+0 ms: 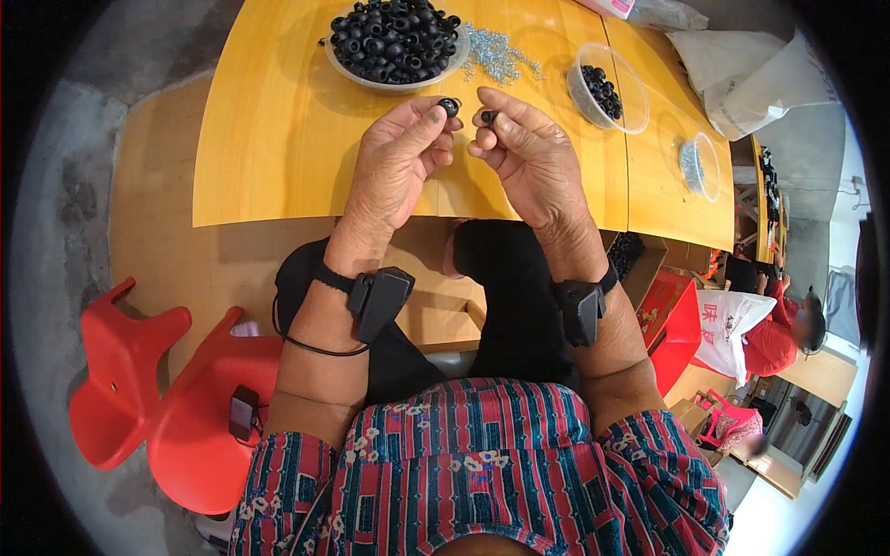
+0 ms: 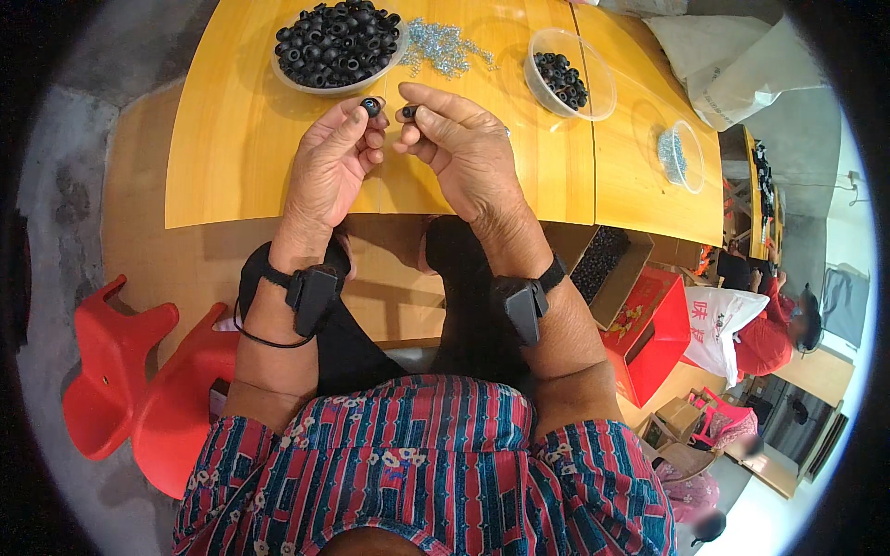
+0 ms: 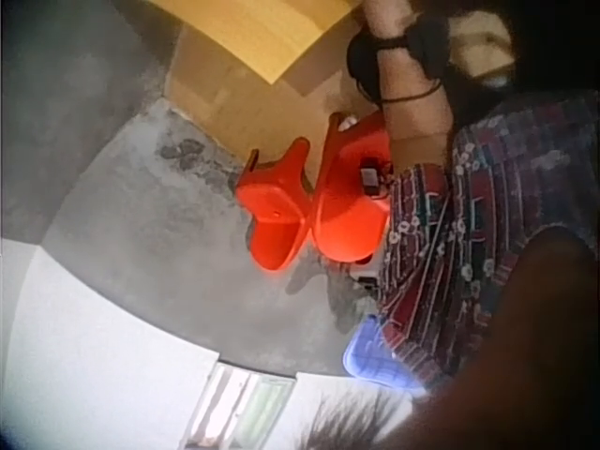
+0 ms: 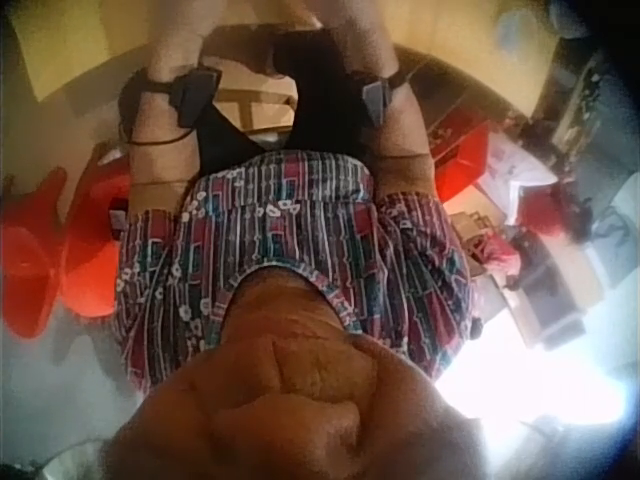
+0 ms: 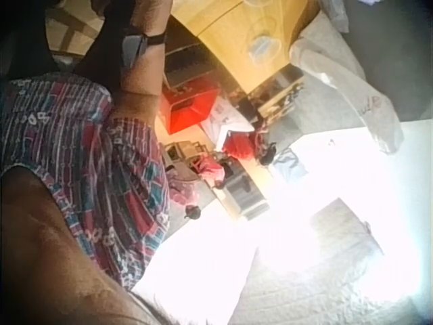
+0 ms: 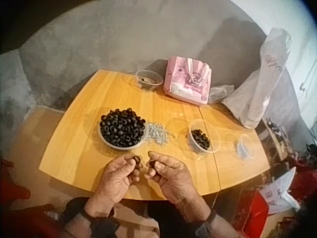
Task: The person assembles small black plastic components by hand at a table, fitting plastic caps onto metal pins.
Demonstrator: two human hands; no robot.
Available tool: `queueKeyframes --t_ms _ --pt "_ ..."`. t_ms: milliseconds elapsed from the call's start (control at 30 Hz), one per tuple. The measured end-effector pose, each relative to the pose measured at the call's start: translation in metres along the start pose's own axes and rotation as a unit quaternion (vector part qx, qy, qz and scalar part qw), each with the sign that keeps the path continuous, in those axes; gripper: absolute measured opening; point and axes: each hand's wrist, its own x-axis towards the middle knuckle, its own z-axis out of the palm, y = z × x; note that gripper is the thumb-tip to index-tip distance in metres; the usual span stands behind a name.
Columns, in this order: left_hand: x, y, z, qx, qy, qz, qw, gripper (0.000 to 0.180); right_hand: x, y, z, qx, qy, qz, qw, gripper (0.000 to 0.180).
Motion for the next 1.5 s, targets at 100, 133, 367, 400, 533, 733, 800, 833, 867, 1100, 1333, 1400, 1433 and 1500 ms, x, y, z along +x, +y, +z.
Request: queueKeyframes --t_ms 100,133,367,400,533,733,800,833,867,1100,1333,1400,1433,1500 --pt "0.0 0.001 -0.002 -0.006 -0.01 -0.001 1.0 0.021 0.001 0.002 0.002 -0.01 0.026 -0.018 0.999 0.023" --pt "0.0 0.001 -0.001 -0.006 -0.011 0.001 1.0 0.021 0.0 0.002 0.002 -0.012 0.025 -0.024 0.999 0.022" --pt "-0.001 0.002 0.001 -0.007 -0.021 0.005 1.0 0.022 0.0 0.003 0.005 -0.075 0.041 -0.066 0.994 0.02" --pt "-0.001 0.001 0.001 -0.008 -0.021 0.004 1.0 0.022 0.0 0.004 0.004 -0.075 0.042 -0.066 0.994 0.02" --pt "-0.002 0.002 0.002 -0.006 -0.014 0.002 1.0 0.023 -0.001 0.005 0.004 -0.092 0.034 -0.085 0.991 0.02" --pt "-0.003 0.003 0.004 0.008 -0.004 -0.004 1.0 0.022 0.0 0.006 0.007 -0.123 0.04 -0.103 0.986 0.019" --pt "-0.002 0.002 0.005 0.011 -0.007 -0.006 1.0 0.022 -0.001 0.005 0.009 -0.146 0.05 -0.111 0.982 0.019" --pt "-0.002 0.001 0.004 0.008 -0.011 -0.004 1.0 0.022 -0.001 0.006 0.011 -0.178 0.054 -0.124 0.975 0.018" --pt "-0.002 0.001 0.003 0.006 -0.016 -0.002 1.0 0.022 -0.001 0.007 0.012 -0.21 0.058 -0.138 0.966 0.017" --pt "-0.002 -0.001 0.005 0.003 -0.009 -0.008 1.0 0.022 -0.001 0.013 0.012 -0.32 0.088 -0.208 0.92 0.016" --pt "-0.002 0.0 0.004 0.005 -0.017 -0.004 1.0 0.023 0.0 0.011 0.015 -0.212 0.076 -0.152 0.962 0.017" --pt "-0.002 -0.001 0.004 0.003 -0.02 -0.006 1.0 0.024 -0.001 0.009 0.012 -0.201 0.069 -0.145 0.966 0.018" --pt "-0.002 0.0 0.004 0.005 -0.026 -0.004 1.0 0.023 -0.001 0.008 0.011 -0.192 0.065 -0.131 0.971 0.018" --pt "-0.003 0.001 0.004 0.009 -0.03 -0.001 0.999 0.023 -0.002 0.006 0.01 -0.182 0.059 -0.116 0.975 0.018"
